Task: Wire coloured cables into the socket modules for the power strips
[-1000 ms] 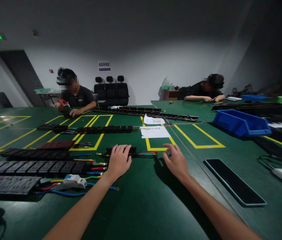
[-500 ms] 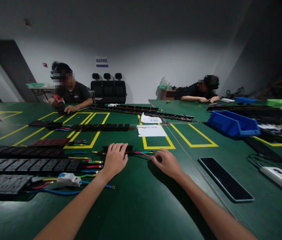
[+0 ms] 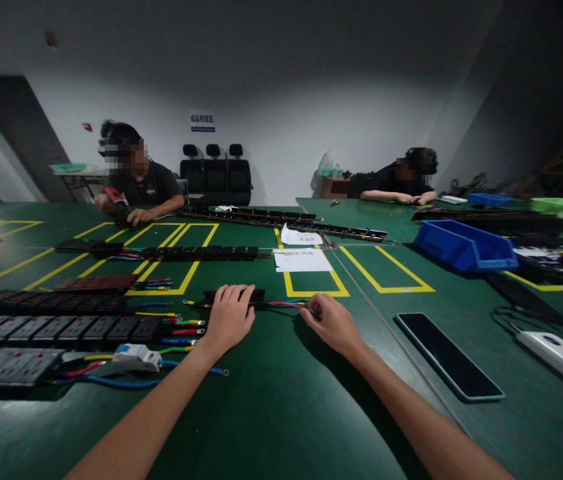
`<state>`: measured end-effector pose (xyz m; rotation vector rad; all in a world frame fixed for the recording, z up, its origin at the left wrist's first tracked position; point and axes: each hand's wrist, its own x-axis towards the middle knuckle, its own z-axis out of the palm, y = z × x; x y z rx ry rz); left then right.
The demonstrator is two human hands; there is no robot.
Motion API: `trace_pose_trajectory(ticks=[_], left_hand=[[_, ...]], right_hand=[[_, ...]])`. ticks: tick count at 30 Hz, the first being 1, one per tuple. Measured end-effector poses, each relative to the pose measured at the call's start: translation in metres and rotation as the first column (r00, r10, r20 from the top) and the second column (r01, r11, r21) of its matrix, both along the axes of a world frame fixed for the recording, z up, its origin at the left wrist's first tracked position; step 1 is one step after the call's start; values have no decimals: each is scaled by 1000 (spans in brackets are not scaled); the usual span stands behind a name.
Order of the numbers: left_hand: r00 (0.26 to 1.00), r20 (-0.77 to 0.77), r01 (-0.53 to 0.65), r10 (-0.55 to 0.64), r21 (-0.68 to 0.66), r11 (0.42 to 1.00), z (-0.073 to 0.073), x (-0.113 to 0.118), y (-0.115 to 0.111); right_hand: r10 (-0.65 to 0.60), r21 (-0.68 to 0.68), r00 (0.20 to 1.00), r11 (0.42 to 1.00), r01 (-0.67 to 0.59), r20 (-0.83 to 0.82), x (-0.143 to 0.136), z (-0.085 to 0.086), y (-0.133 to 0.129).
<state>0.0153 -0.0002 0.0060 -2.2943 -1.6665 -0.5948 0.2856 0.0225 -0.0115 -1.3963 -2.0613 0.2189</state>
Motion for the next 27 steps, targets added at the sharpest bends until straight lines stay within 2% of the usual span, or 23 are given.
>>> trace_pose_trajectory(ticks=[9, 18, 27], left_hand=[[1000, -10, -16, 16, -14, 1000, -1, 0, 0], [1000, 3, -6, 6, -15, 1000, -1, -1, 0], [1000, 0, -1, 1, 25, 1000, -1, -1, 0]], right_hand=[[-16, -25, 999, 1000, 14, -49, 2, -6, 6], [-160, -53, 987, 986, 160, 5, 2, -6, 4], [-78, -127, 992, 988, 90, 97, 3, 3, 0]])
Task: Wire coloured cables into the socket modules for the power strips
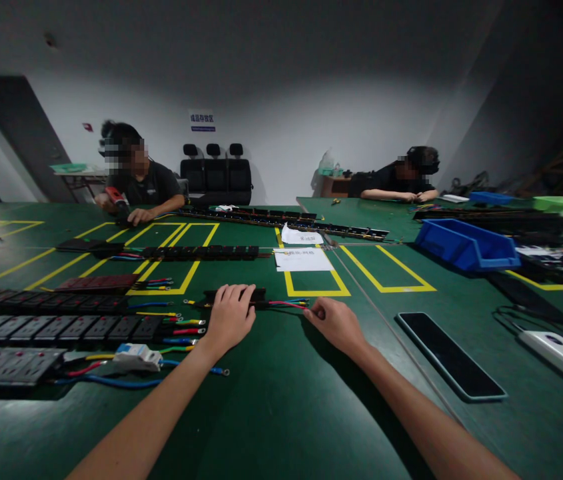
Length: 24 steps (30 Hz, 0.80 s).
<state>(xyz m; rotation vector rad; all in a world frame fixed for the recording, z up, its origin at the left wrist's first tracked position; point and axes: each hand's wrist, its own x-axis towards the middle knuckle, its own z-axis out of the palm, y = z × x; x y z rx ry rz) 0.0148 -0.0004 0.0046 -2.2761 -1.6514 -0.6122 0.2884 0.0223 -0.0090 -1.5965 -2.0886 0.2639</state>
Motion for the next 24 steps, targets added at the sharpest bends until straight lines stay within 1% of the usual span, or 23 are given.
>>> trace_pose_trajectory(ticks=[6, 11, 13, 17, 21, 24], left_hand=[[1000, -13, -3, 3, 46, 999, 0, 1, 0], [1000, -14, -1, 2, 56, 998, -1, 0, 1], [1000, -15, -1, 2, 56, 998, -1, 0, 1], [1000, -24, -4, 5, 42, 999, -1, 1, 1], [1000, -21, -10, 10, 33, 999, -1, 1, 0], [1000, -6, 0, 1, 49, 999, -1, 0, 0]], right_hand=[[-17, -58, 994, 998, 23, 105, -5, 7, -6], [-36, -45, 986, 998, 43, 162, -9, 8, -10], [-49, -8, 988, 999, 51, 144, -9, 6, -9], [-99, 64, 993, 993, 96, 56, -4, 3, -2], [-108, 73, 994, 992, 107, 8, -1, 4, 0], [-141, 42, 990, 989, 140, 22, -1, 5, -1]])
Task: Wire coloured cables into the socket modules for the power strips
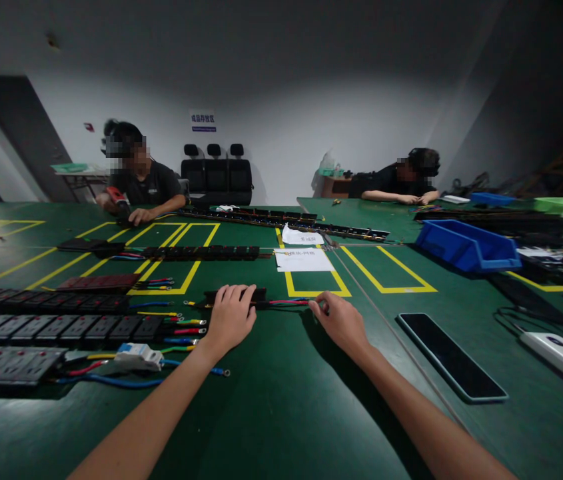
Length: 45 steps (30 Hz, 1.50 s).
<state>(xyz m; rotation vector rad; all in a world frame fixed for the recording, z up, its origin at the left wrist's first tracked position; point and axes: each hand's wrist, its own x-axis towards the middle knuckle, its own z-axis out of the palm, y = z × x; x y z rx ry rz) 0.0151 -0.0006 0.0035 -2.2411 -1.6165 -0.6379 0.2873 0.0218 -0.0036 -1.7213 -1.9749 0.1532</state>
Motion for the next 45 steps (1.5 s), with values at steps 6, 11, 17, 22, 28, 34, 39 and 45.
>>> trace_pose_trajectory(ticks=[6, 11, 17, 22, 28, 34, 39, 45], left_hand=[[1000, 8, -2, 2, 1, 1000, 0, 0, 0], [998, 65, -4, 2, 27, 1000, 5, 4, -4], [992, 125, 12, -14, 17, 1000, 11, 8, -9], [989, 146, 13, -13, -1, 1000, 8, 8, -7], [995, 92, 51, -49, -22, 998, 8, 6, -9], [992, 87, 88, -87, -6, 996, 13, 7, -13], [993, 53, 108, -107, -7, 994, 13, 7, -13], [988, 32, 151, -151, -9, 988, 13, 7, -14]], right_hand=[[16, -58, 1000, 998, -15, 18, -1, 0, 0], [1, -80, 1000, 997, -2, -12, -1, -2, 2], [-64, -60, 997, 996, 61, -43, 2, -5, 3], [-14, -25, 999, 1000, 13, -52, 2, -8, 4], [24, -25, 999, 999, -25, -36, 1, -9, 3], [45, -9, 998, 999, -46, -50, 2, -10, 3], [49, 0, 998, 999, -49, -40, 2, -12, 5], [64, 4, 996, 998, -64, -65, 2, -16, 8]])
